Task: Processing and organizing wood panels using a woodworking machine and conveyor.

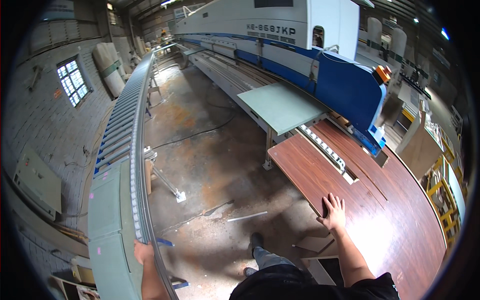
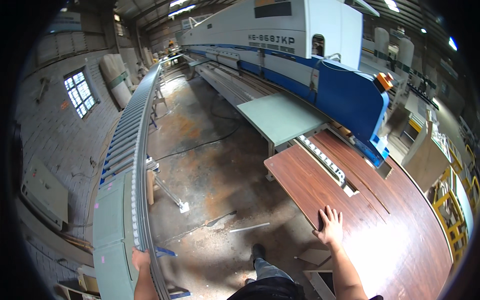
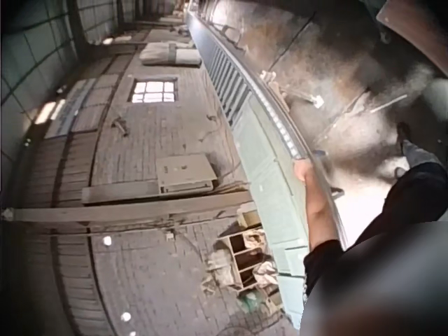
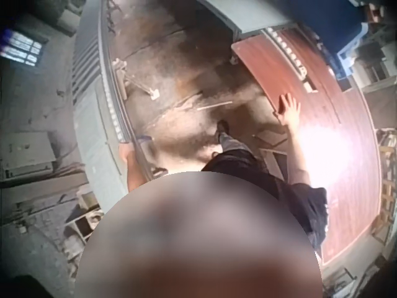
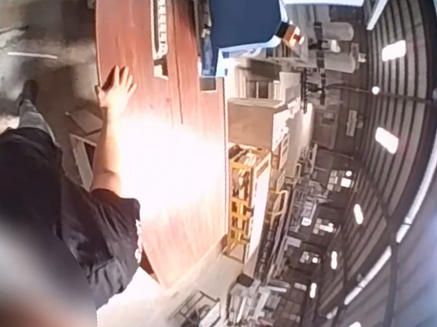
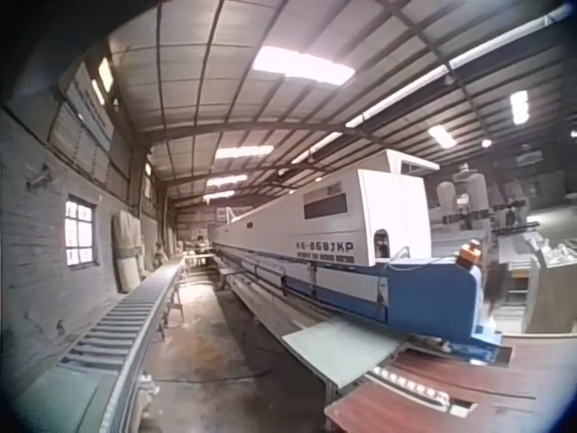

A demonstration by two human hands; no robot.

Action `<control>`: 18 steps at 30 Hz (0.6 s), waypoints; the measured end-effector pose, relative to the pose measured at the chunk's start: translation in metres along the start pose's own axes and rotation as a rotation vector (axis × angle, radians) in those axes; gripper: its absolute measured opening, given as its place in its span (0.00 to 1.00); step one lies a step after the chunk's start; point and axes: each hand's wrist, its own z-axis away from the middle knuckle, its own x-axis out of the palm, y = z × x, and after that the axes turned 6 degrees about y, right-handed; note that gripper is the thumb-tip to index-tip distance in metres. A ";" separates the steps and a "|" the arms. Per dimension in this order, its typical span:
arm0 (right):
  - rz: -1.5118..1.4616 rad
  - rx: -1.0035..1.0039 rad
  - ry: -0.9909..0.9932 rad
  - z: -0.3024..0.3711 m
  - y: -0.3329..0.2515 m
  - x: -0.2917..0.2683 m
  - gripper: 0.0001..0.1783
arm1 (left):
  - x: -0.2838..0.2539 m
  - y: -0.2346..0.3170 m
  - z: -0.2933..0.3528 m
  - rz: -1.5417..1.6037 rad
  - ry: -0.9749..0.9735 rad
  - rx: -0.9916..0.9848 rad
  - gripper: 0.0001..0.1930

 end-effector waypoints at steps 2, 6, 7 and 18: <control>0.002 -0.007 0.004 0.000 0.001 0.000 0.50 | 0.004 -0.004 -0.002 0.023 0.003 -0.024 0.28; 0.009 0.007 -0.002 0.000 0.005 0.002 0.50 | 0.013 -0.009 -0.007 0.025 0.021 0.006 0.30; 0.013 -0.003 0.000 0.000 0.006 0.002 0.50 | 0.014 -0.010 -0.008 0.020 0.011 -0.003 0.31; 0.033 0.013 -0.031 0.002 0.012 0.004 0.49 | 0.007 0.002 -0.001 0.036 0.018 0.025 0.32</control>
